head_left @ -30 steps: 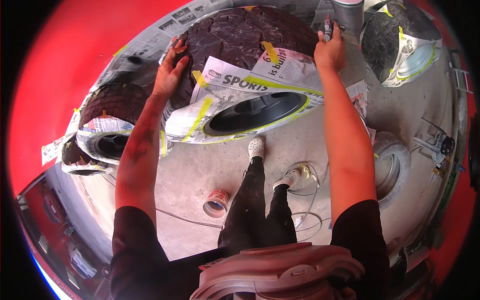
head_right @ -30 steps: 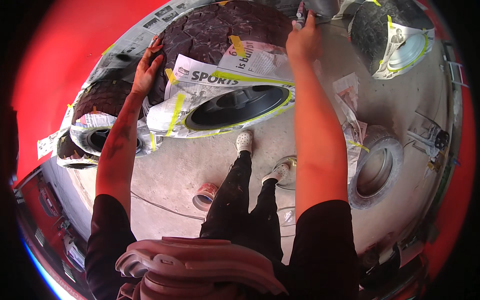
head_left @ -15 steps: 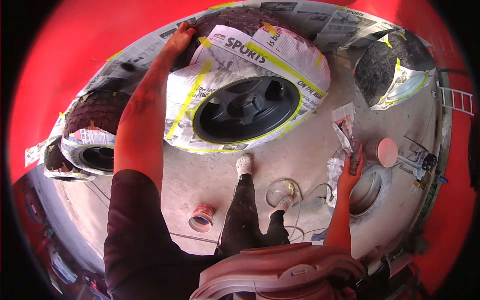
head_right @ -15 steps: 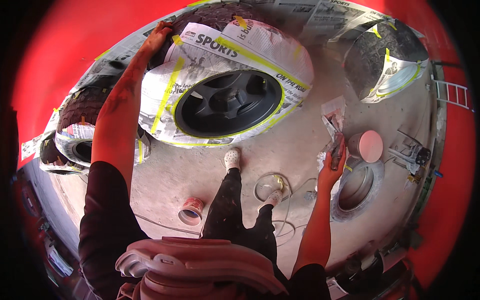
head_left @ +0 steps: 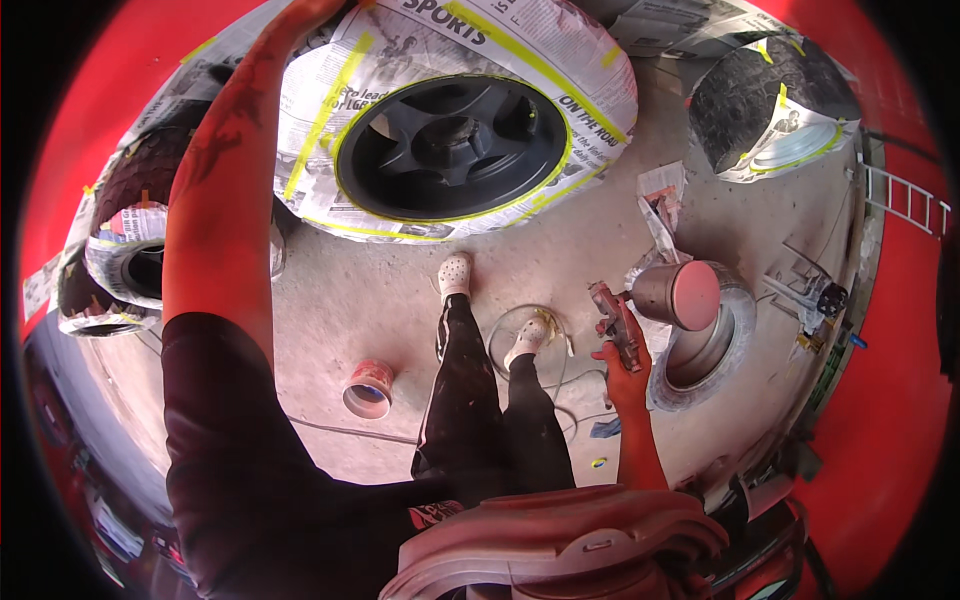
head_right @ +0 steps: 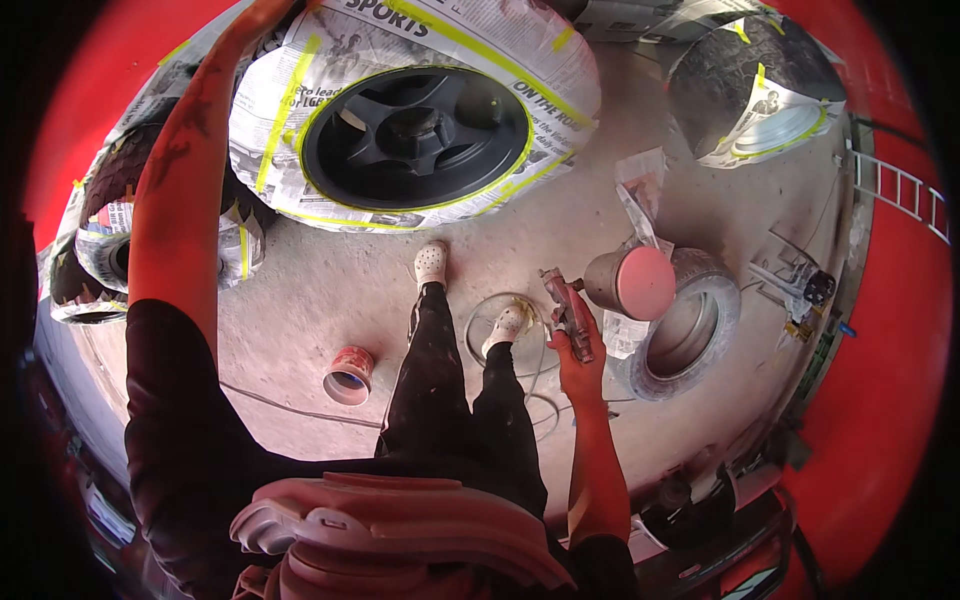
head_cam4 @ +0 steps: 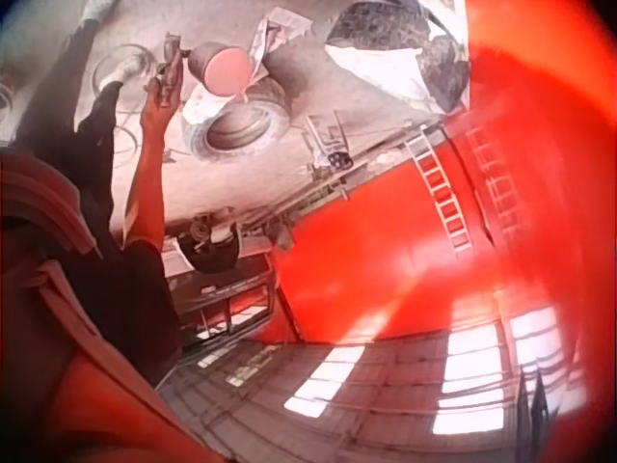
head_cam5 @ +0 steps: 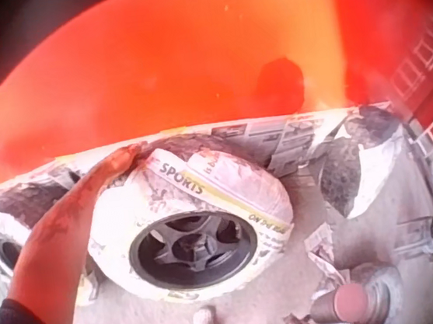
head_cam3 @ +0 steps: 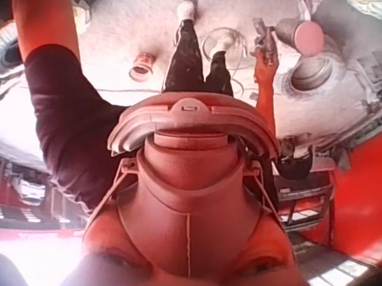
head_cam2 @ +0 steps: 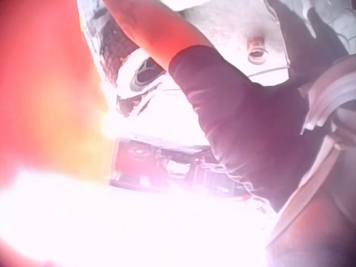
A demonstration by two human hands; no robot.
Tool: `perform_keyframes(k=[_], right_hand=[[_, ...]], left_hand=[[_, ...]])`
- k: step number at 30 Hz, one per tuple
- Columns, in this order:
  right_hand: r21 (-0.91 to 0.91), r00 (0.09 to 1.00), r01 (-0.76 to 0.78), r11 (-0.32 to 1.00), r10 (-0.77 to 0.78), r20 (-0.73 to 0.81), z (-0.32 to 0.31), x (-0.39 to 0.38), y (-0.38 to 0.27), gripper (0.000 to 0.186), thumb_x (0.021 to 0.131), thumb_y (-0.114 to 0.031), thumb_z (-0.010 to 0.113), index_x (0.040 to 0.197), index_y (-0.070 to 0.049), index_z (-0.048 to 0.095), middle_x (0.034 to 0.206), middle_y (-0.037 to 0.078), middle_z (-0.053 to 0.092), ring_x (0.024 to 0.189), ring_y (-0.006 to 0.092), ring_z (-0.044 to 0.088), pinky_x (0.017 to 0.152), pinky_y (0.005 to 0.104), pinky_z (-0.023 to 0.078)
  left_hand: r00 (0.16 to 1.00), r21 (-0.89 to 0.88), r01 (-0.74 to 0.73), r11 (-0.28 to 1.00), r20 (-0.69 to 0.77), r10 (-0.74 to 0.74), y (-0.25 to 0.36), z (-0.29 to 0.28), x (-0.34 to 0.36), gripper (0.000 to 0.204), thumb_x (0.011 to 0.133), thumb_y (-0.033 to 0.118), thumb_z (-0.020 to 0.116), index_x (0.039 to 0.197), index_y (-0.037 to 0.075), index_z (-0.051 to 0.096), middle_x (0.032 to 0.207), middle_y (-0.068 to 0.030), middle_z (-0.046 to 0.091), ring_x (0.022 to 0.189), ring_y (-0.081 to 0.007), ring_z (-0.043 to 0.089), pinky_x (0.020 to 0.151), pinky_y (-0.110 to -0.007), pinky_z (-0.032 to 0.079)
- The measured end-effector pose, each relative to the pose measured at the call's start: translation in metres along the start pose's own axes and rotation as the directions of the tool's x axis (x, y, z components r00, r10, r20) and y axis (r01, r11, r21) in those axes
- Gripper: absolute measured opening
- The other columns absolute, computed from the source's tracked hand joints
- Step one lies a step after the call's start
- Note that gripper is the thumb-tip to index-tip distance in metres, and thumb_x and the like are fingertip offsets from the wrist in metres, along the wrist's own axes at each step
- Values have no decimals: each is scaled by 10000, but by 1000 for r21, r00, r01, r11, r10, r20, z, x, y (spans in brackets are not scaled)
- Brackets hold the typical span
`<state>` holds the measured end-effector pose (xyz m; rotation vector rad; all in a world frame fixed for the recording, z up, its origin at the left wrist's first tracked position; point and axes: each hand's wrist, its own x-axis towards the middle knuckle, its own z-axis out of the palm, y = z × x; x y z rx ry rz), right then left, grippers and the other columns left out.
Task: Spray paint automotive wheels black using a pneumatic paint gun after masking tires with newspaper.
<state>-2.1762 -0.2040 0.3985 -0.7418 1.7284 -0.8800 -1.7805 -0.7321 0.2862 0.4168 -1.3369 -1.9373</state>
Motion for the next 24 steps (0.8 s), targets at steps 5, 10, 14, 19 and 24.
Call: perform_keyframes(k=[5, 10, 14, 19, 24], right_hand=[[116, 995, -28, 993, 17, 99, -2, -3, -7, 589, 919, -57, 617, 1469, -99, 413, 1274, 65, 570, 1087, 136, 586, 749, 252, 550], [-59, 958, 238, 970, -224, 181, 0, -1, 11, 533, 905, -66, 629, 1418, -86, 484, 1221, 38, 604, 1000, 93, 599, 688, 233, 530], [85, 988, 100, 991, -109, 114, 11, -4, 20, 560, 886, -21, 597, 1419, -162, 498, 1163, 20, 613, 856, 83, 583, 634, 241, 532], [132, 996, 66, 989, -73, 42, 2, -5, 45, 572, 862, -3, 593, 1402, -172, 510, 1108, 31, 625, 785, 95, 589, 508, 249, 518], [93, 992, 112, 989, -116, 41, 8, 6, 52, 533, 846, -64, 632, 1361, -156, 530, 963, 6, 646, 758, 89, 614, 492, 253, 536]], left_hand=[[833, 674, 449, 587, -554, 0, 48, 71, -17, 546, 1013, 438, 482, 1368, 24, 516, 1278, -125, 603, 1187, -218, 534, 1023, -335, 406], [745, 657, 462, 595, -652, 142, 6, 236, -110, 637, 958, 563, 498, 1364, 73, 531, 1237, -224, 626, 1158, -304, 601, 978, -358, 449], [563, 400, 796, 455, -765, -312, -94, 403, -284, 586, 956, 472, 555, 1359, 49, 520, 1317, -228, 572, 1238, -358, 545, 1037, -405, 418], [200, -512, 702, 495, -525, -827, -166, 625, -527, 825, 967, 634, 375, 1473, -18, 337, 1446, -204, 455, 1352, -292, 425, 1118, -362, 331], [111, -727, 648, 229, -207, -972, -103, 660, -555, 803, 1009, 611, 252, 1486, -33, 305, 1510, -166, 379, 1386, -265, 365, 1144, -333, 278]])
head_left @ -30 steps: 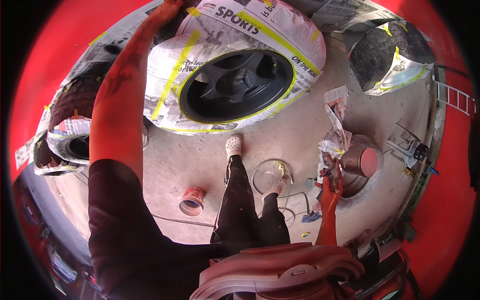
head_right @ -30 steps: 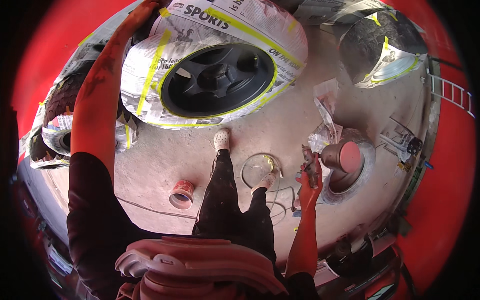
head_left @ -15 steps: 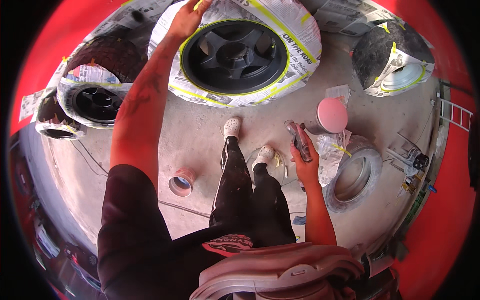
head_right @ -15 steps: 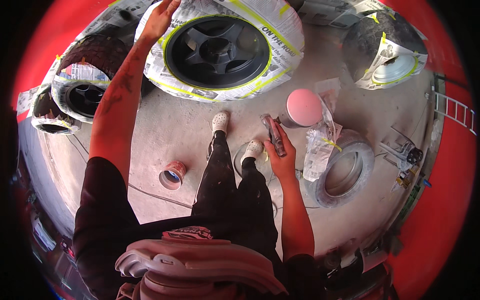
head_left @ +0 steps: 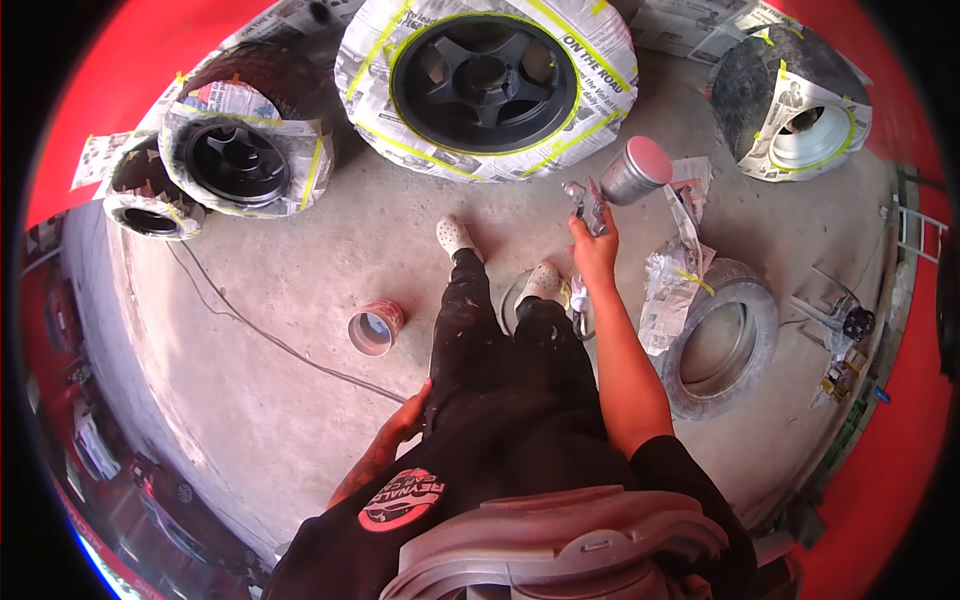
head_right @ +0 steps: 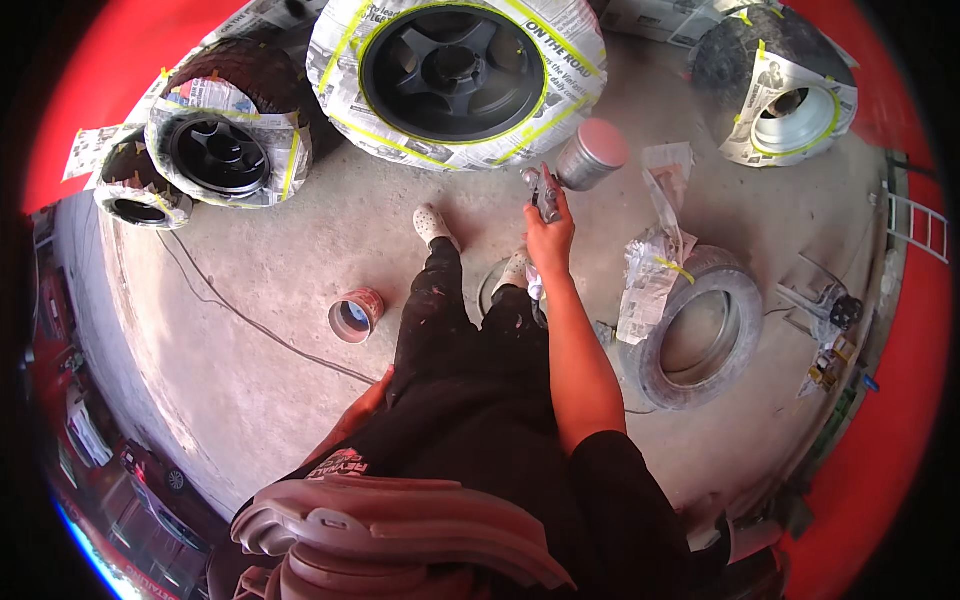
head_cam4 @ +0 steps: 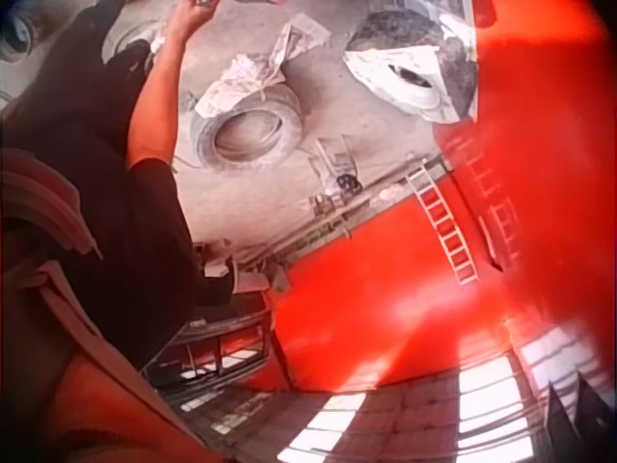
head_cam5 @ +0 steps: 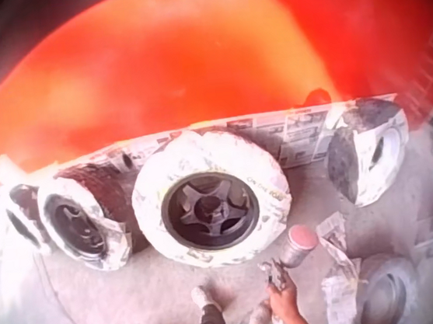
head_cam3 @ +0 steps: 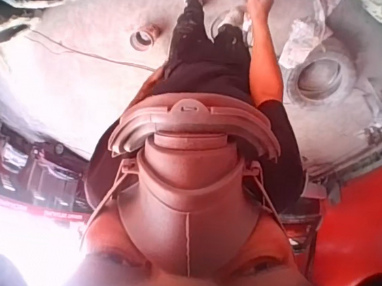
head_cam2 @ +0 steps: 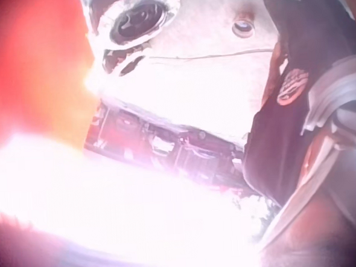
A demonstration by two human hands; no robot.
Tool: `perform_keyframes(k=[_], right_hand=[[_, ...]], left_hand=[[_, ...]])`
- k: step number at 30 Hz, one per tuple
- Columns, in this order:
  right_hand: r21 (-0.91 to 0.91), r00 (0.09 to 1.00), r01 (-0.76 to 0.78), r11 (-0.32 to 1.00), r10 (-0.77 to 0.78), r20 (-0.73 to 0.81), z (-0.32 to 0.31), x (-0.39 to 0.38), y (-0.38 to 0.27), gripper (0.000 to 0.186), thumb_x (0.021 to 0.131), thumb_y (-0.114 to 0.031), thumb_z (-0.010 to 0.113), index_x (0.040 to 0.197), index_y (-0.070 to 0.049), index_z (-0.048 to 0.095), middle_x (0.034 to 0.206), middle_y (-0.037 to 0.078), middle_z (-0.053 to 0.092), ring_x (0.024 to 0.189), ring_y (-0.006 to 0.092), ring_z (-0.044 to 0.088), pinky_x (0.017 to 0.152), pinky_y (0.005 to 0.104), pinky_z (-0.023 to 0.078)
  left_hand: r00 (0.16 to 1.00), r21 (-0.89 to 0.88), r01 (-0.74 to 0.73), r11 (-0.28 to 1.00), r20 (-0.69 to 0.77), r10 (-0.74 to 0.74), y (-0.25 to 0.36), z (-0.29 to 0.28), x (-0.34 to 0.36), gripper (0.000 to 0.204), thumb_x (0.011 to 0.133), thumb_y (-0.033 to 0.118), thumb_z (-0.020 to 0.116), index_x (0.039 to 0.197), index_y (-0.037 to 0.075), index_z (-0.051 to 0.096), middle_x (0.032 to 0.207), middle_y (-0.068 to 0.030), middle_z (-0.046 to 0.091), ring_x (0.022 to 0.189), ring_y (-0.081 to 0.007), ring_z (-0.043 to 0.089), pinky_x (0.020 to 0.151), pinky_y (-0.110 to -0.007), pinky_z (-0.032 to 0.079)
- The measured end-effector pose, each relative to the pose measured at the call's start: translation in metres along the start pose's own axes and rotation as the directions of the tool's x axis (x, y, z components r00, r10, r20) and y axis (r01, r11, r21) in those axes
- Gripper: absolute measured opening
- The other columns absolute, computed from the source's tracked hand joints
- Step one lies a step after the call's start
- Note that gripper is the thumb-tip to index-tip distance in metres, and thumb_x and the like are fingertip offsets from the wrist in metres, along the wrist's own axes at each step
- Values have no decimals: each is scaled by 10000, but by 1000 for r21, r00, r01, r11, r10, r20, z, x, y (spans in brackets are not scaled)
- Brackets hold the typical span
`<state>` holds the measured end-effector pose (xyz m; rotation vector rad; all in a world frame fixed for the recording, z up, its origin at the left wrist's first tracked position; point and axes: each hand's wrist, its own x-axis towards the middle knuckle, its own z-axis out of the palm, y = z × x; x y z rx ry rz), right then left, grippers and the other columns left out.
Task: Spray paint automotive wheels black using a pneumatic paint gun after masking tires with newspaper.
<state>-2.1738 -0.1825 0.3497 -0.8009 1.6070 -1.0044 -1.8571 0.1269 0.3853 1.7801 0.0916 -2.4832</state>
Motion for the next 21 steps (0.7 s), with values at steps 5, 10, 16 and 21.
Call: perform_keyframes(k=[5, 10, 16, 21], right_hand=[[-65, 999, -26, 998, 24, -27, 30, 29, 35, 506, 829, -62, 646, 1322, -124, 552, 875, 46, 654, 600, 149, 604, 477, 307, 514], [-34, 992, -126, 992, 126, 2, 78, 47, 36, 395, 844, -62, 635, 1231, -87, 555, 878, 26, 647, 667, 111, 619, 446, 279, 519], [-78, 974, -194, 978, 182, -138, 129, 51, 38, 426, 838, -77, 665, 1244, -73, 537, 896, 35, 657, 675, 118, 630, 447, 287, 512], [118, 985, -169, 979, 162, 64, 184, 55, 1, 394, 841, -89, 680, 1211, -26, 559, 854, 63, 657, 631, 152, 644, 430, 301, 512]], left_hand=[[943, 136, -319, 938, -55, 328, -5, -7, -8, 766, 1018, 581, 284, 1479, -29, 326, 1507, -164, 381, 1374, -240, 373, 1135, -342, 290], [948, 99, -245, 965, -186, 260, 8, -29, -62, 747, 1012, 549, 367, 1467, -44, 339, 1494, -178, 398, 1368, -245, 382, 1123, -340, 302], [890, 341, -158, 927, -357, 283, 22, -66, -95, 740, 987, 538, 451, 1425, -57, 399, 1408, -223, 492, 1312, -275, 460, 1084, -346, 348], [873, 377, -115, 919, -403, 275, 23, -103, -98, 701, 969, 523, 505, 1364, -55, 487, 1316, -223, 575, 1246, -272, 528, 1041, -349, 395]])
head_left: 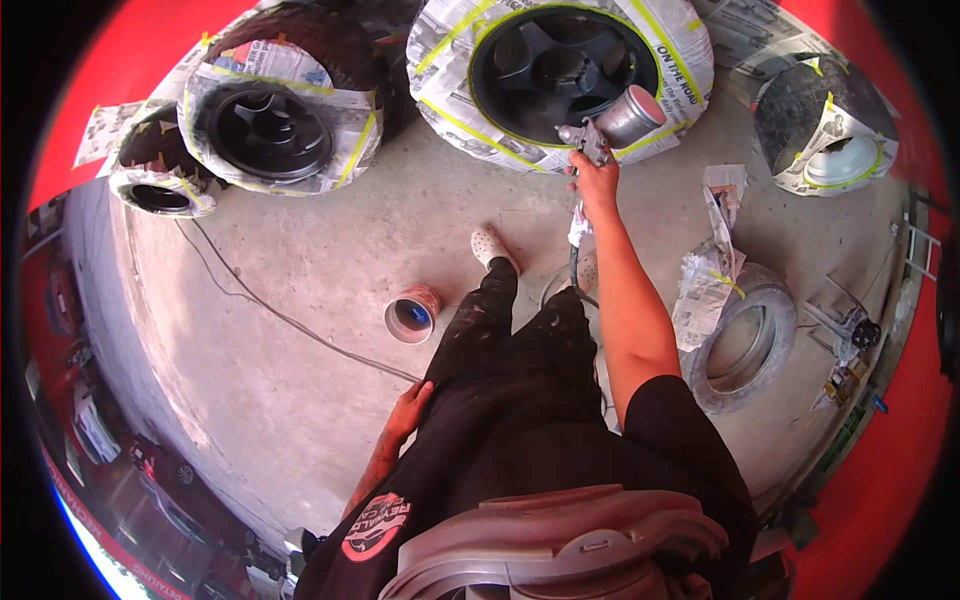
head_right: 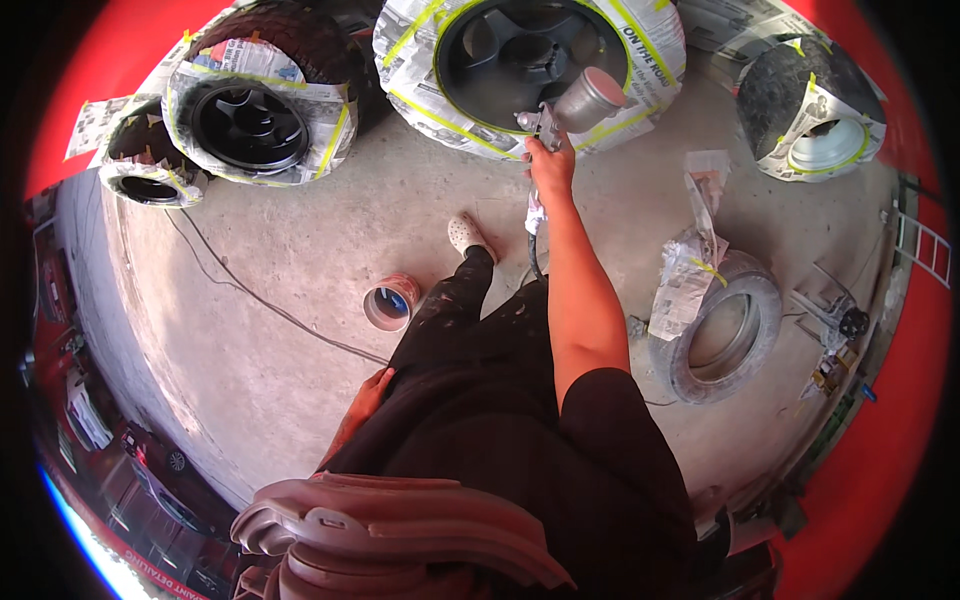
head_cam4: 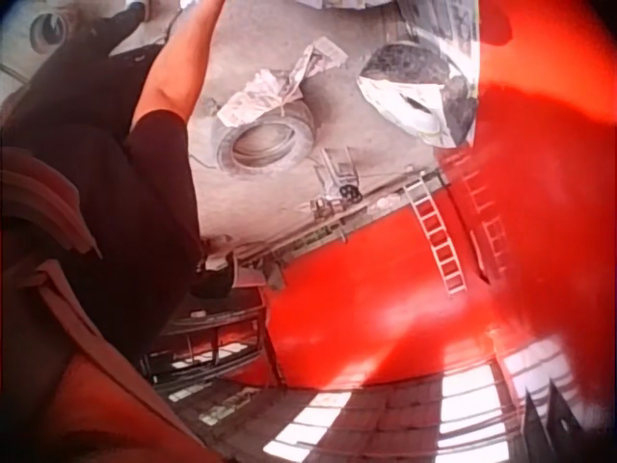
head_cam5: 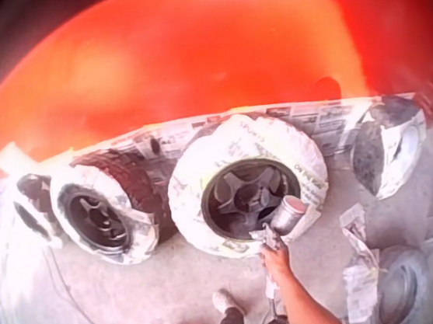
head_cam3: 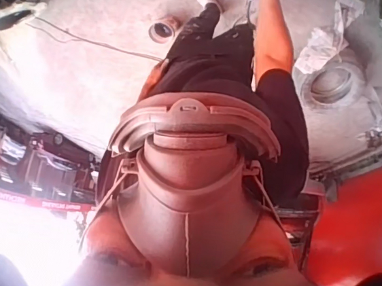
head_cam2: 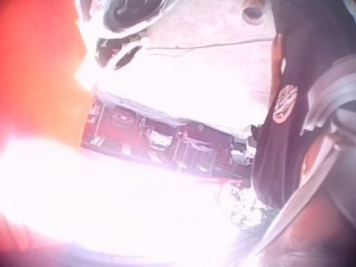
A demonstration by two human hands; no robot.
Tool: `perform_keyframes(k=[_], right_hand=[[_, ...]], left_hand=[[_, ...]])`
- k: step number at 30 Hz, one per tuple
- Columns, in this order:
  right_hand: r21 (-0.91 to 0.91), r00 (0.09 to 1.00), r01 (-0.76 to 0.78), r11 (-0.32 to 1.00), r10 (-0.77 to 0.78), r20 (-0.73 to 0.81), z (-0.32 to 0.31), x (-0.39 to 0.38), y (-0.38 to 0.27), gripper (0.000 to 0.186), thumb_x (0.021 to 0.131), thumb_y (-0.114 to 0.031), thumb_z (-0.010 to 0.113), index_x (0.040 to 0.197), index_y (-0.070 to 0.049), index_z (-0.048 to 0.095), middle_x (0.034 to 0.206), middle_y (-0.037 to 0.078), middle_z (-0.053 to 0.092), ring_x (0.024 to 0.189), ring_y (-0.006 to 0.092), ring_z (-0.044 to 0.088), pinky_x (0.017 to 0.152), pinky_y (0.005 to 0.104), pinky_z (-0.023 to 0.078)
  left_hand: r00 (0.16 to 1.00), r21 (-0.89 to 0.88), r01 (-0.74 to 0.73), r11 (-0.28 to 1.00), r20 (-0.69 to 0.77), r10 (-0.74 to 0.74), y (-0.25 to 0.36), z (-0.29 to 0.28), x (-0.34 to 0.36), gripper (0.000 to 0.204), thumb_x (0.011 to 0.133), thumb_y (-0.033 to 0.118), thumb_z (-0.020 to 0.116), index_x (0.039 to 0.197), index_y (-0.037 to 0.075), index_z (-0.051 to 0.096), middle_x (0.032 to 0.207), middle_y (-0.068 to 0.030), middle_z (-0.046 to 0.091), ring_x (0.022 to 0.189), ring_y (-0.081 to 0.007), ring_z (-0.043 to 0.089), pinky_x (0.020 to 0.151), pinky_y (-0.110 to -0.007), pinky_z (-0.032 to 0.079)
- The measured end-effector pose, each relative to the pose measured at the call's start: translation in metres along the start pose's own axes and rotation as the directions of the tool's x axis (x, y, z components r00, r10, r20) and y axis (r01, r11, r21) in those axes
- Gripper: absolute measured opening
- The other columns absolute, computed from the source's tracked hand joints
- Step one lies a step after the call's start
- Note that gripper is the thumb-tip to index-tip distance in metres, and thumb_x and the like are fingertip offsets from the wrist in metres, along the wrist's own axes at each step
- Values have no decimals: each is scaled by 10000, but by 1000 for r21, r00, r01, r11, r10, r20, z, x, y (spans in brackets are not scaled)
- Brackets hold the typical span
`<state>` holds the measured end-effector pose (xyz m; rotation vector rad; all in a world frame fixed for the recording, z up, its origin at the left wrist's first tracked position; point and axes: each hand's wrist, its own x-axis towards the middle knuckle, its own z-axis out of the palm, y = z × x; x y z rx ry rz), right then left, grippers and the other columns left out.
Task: Spray paint automotive wheels black using a pneumatic paint gun after masking tires with newspaper.
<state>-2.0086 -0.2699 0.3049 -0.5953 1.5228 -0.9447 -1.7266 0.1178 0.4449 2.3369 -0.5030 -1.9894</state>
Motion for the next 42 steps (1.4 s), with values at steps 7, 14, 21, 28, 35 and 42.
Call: perform_keyframes(k=[7, 14, 21, 28, 35, 42], right_hand=[[184, 990, 3, 983, -29, 138, 42, -7, -47, 162, 859, -107, 676, 1001, -32, 658, 898, 88, 691, 715, 180, 681, 496, 305, 530], [-247, 1000, -22, 969, 16, -27, -2, 16, 3, 272, 834, -119, 677, 1099, -68, 644, 821, 48, 666, 657, 145, 651, 512, 319, 539], [-647, 828, 103, 755, -425, -364, -41, 15, 54, 521, 785, -112, 703, 1280, -37, 557, 1034, 172, 703, 927, 289, 679, 879, 366, 513], [-159, 998, -48, 986, 40, -54, 14, -42, 51, 429, 815, -106, 708, 1225, -53, 593, 918, 97, 691, 781, 207, 664, 636, 343, 510], [-582, 925, 169, 796, -332, -186, -4, -28, 53, 480, 812, -67, 664, 1283, -74, 570, 1024, 202, 693, 988, 379, 661, 856, 420, 504], [-709, 692, 285, 645, -650, -314, -41, 1, 29, 508, 815, -64, 654, 1304, -1, 529, 1087, 223, 675, 1024, 410, 640, 879, 425, 499]], left_hand=[[998, 24, -51, 998, -40, 52, -5, -22, 6, 583, 979, 461, 524, 1284, -34, 574, 1173, -209, 662, 1146, -247, 601, 980, -343, 441], [998, -40, -20, 999, -65, 18, -10, -34, -1, 546, 990, 427, 518, 1284, -28, 583, 1174, -192, 668, 1141, -235, 603, 972, -333, 445], [994, -76, 53, 996, -91, -60, -31, -41, 1, 550, 991, 433, 522, 1279, -32, 590, 1169, -178, 673, 1122, -224, 608, 966, -329, 448], [1000, -90, -2, 996, -18, 0, -36, -56, 24, 552, 995, 439, 513, 1273, -31, 594, 1160, -176, 675, 1112, -217, 609, 957, -329, 452], [1000, -54, -16, 998, -14, 15, -17, -65, 19, 543, 998, 428, 509, 1264, -37, 596, 1145, -175, 680, 1100, -214, 612, 948, -329, 453], [1000, -59, 20, 998, 3, -20, -19, -71, 21, 533, 1002, 415, 505, 1263, -41, 595, 1144, -176, 680, 1095, -212, 614, 947, -323, 454]])
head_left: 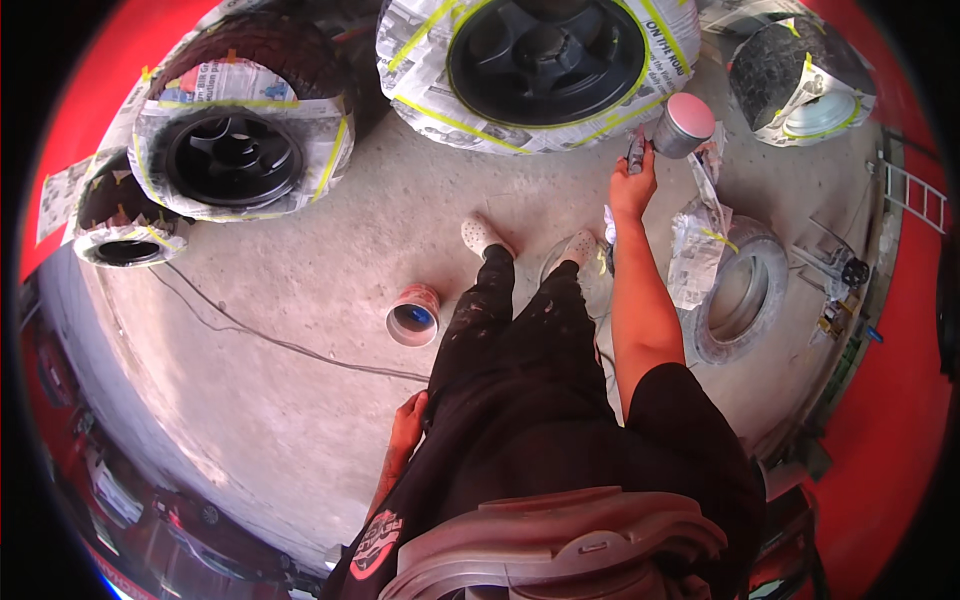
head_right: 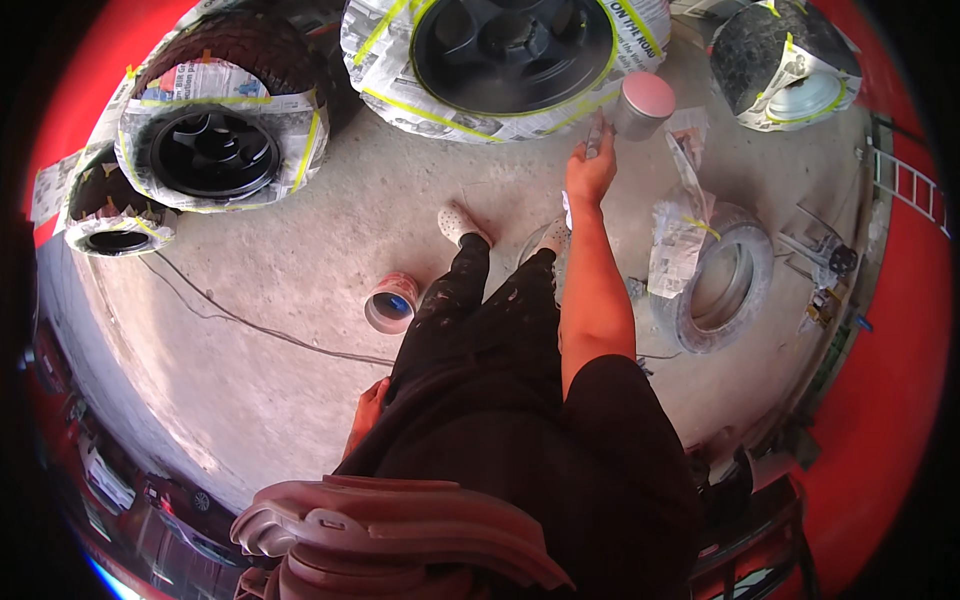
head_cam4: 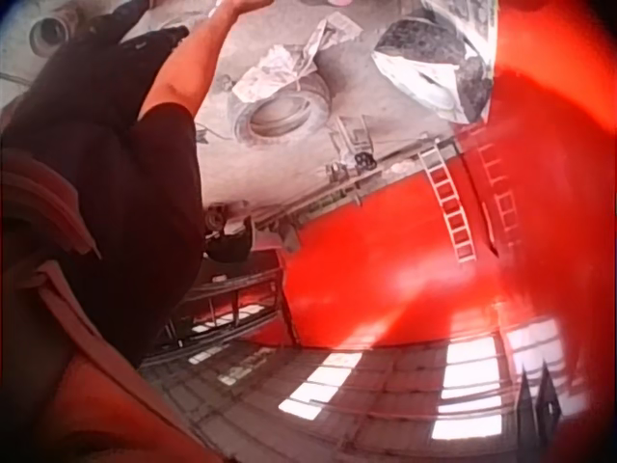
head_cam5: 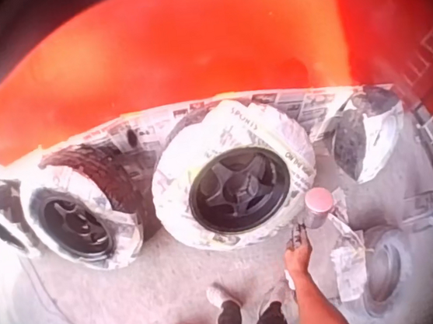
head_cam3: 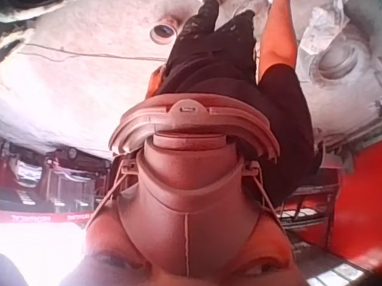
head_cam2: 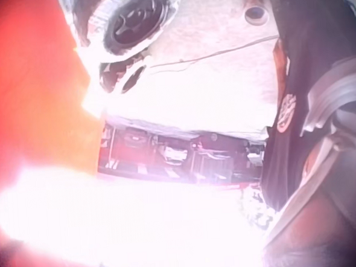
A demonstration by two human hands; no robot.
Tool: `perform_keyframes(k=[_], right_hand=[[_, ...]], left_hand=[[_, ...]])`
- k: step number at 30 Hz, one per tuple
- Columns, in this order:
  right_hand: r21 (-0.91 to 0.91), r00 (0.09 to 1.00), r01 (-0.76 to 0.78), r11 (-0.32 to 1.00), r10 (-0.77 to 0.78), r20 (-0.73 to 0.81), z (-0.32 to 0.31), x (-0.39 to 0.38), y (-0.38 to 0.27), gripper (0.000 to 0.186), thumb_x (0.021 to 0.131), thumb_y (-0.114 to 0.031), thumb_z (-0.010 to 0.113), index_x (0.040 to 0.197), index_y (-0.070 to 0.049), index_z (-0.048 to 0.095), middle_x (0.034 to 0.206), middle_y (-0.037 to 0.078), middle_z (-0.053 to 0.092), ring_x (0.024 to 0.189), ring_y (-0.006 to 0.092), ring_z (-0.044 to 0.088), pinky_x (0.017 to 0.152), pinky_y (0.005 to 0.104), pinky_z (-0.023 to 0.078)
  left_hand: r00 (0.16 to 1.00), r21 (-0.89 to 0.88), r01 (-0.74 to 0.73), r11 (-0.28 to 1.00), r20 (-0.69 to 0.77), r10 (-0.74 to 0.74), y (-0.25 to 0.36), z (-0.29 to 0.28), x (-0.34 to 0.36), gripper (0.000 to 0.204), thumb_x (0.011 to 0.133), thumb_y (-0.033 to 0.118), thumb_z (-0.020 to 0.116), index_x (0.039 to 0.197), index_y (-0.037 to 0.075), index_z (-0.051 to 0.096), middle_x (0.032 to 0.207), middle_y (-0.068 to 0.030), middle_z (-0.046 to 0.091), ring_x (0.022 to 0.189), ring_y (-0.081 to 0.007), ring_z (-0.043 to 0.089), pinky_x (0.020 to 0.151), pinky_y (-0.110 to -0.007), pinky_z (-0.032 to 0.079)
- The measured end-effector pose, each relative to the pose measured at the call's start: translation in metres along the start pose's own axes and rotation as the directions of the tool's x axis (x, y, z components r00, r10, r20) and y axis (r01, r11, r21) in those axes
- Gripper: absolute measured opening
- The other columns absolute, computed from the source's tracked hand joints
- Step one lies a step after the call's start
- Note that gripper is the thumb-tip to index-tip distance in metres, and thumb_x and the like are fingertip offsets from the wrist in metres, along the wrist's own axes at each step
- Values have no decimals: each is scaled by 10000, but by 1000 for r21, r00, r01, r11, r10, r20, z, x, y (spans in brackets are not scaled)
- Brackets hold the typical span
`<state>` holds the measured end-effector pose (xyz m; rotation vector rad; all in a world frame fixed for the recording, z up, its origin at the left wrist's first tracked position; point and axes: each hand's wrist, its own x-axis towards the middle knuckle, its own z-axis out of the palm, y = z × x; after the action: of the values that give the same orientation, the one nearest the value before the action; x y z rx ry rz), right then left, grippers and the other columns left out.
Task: Spray paint automotive wheels black using a pneumatic paint gun after masking tires with newspaper.
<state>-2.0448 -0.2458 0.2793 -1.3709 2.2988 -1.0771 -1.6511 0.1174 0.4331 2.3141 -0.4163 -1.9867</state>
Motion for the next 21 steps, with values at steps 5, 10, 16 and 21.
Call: perform_keyframes(k=[5, 10, 16, 21], right_hand=[[85, 935, -251, 964, 218, 280, -1, -30, -20, 512, 800, -111, 718, 1286, -49, 569, 1076, 155, 695, 969, 268, 667, 889, 363, 498], [186, 815, -432, 883, 293, 501, 9, -49, -13, 485, 822, -81, 702, 1287, -47, 569, 1083, 120, 694, 976, 210, 656, 881, 322, 490], [256, 971, -237, 937, 228, 67, 11, -9, -27, 571, 824, -25, 655, 1375, -84, 517, 1233, 177, 639, 1166, 321, 597, 959, 373, 463], [505, 970, -242, 829, 219, 105, 13, -3, -33, 638, 817, 65, 612, 1413, -128, 493, 1353, 157, 574, 1276, 277, 527, 1035, 348, 413]], left_hand=[[1000, 14, -11, 1000, -20, 12, 10, -6, 3, 532, 1005, 412, 499, 1264, -44, 593, 1152, -174, 679, 1088, -208, 615, 942, -320, 456], [1000, 28, -9, 1000, -10, 9, 16, -9, 4, 541, 1004, 412, 499, 1284, -44, 581, 1185, -177, 667, 1114, -217, 606, 955, -321, 453], [1000, 51, 26, 998, -18, -25, 25, -16, -6, 553, 1003, 415, 498, 1308, -42, 564, 1225, -183, 648, 1153, -228, 593, 972, -324, 447], [999, 80, 30, 996, 14, -31, 11, -25, 4, 560, 1006, 420, 495, 1322, -39, 551, 1213, -166, 651, 1120, -220, 606, 936, -324, 477]])
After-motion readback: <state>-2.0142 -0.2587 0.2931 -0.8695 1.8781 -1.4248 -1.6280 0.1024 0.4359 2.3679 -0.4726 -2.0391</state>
